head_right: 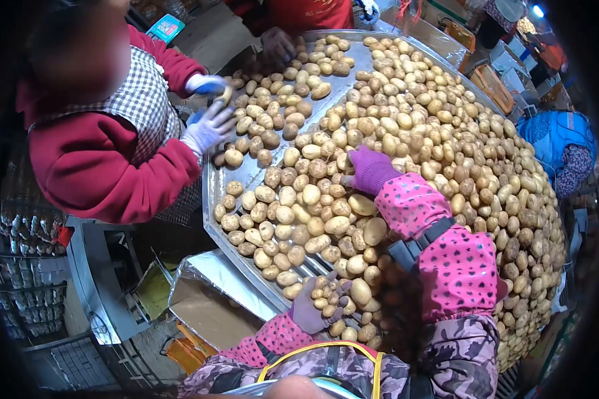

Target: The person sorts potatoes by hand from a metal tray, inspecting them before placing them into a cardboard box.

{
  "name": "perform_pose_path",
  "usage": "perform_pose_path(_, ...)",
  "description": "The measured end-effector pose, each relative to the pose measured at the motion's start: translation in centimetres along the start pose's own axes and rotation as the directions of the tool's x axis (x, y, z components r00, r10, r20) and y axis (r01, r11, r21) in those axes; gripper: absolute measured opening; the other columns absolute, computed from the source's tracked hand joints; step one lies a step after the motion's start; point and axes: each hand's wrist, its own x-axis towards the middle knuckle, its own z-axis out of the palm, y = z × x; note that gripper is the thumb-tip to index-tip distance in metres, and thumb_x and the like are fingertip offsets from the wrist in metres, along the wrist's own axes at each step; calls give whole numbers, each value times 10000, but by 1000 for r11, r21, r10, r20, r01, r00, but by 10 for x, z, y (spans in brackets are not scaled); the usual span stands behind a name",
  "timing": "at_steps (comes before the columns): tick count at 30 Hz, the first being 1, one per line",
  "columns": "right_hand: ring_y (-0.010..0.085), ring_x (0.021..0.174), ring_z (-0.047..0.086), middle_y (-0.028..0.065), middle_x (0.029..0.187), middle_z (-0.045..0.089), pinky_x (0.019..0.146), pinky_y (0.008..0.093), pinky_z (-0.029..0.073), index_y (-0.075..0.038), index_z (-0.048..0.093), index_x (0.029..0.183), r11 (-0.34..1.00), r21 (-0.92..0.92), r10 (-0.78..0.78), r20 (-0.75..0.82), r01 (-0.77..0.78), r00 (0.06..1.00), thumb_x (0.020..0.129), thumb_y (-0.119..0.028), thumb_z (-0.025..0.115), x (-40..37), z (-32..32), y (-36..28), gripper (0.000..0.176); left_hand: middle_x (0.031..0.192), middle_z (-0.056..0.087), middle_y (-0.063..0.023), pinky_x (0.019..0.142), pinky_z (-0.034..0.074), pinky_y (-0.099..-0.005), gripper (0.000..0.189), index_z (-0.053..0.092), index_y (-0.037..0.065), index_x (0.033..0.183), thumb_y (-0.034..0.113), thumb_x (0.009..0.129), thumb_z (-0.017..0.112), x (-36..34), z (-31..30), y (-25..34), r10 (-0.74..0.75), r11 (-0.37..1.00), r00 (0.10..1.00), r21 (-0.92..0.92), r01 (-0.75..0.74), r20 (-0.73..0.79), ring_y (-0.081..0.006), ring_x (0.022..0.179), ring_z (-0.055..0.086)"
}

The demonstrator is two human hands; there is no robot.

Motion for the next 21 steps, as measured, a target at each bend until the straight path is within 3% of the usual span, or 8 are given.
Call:
perform_pose_path(3, 330, 911, 716, 130, 893, 724, 833, 472, 557, -117, 720, 1058, 991, 129, 13, 235, -45, 972, 869, -482, 716, -2, -30, -12, 411, 1299, 607, -154, 657, 528, -318, 624, 399, 114, 1515, 524, 1044, 419, -1, 5, 5, 99, 919, 992, 390, -59, -84, -225, 877, 606)
perform_pose_path(5, 331, 873, 717, 142, 847, 718, 810, 468, 562, -118, 728, 998, 996, 60, 52, 195, -65, 979, 902, -457, 684, 10, -31, -20, 355, 1244, 623, -140, 627, 513, -290, 624, 407, 103, 1502, 518, 1037, 443, 4, -3, 9, 37, 970, 993, 243, -8, -115, -215, 835, 597)
perform_pose_path(6, 353, 840, 705, 156, 845, 704, 785, 486, 557, -108, 724, 933, 996, 85, -11, -121, 22, 993, 942, -388, 638, 25, -17, -23, 293, 1191, 629, -132, 614, 495, -297, 605, 423, 91, 1478, 508, 1041, 457, 5, -3, 10, 43, 973, 990, 230, -11, -133, -208, 817, 585)
perform_pose_path(9, 357, 971, 658, 115, 975, 695, 799, 498, 536, -145, 709, 1119, 933, -75, -356, -316, 351, 879, 941, -285, 630, 94, 21, 3, 240, 1191, 628, -134, 596, 474, -307, 604, 423, 96, 1475, 518, 1044, 463, 8, -13, 11, 52, 972, 995, 233, -32, -83, -200, 798, 575)
perform_pose_path(14, 338, 1228, 604, 170, 1468, 506, 920, 499, 535, -179, 655, 1298, 997, 60, 47, -94, -41, 994, 958, -326, 605, 152, 29, 4, 373, 1048, 611, -104, 533, 452, -265, 559, 469, 115, 1459, 488, 1044, 475, 7, -8, 11, 28, 960, 990, 279, 11, -136, -174, 723, 566)
perform_pose_path(17, 367, 1322, 539, 184, 1489, 498, 965, 577, 500, -210, 639, 1328, 962, -251, 114, 16, -107, 993, 951, -441, 599, 129, 30, -2, 444, 1028, 615, -107, 527, 436, -281, 521, 502, 112, 1405, 482, 1039, 481, 7, -13, 13, -32, 987, 994, 153, 48, -107, -184, 690, 556)
perform_pose_path(19, 405, 1347, 502, 194, 1489, 503, 1038, 655, 408, -235, 581, 1411, 997, -75, -2, 163, 15, 987, 952, -514, 572, 84, 20, -1, 537, 1025, 621, -108, 531, 431, -286, 516, 526, 127, 1352, 522, 1024, 477, 5, -13, 9, -25, 980, 993, 192, 48, -119, -190, 686, 556)
perform_pose_path(21, 412, 1302, 521, 184, 1427, 549, 1074, 671, 357, -226, 507, 1486, 939, -343, -72, -99, 34, 992, 923, -550, 591, 8, 16, -10, 654, 1016, 620, -108, 538, 436, -284, 534, 523, 126, 1348, 541, 1016, 475, 6, -1, 7, -6, 964, 989, 264, 45, -147, -194, 689, 559)
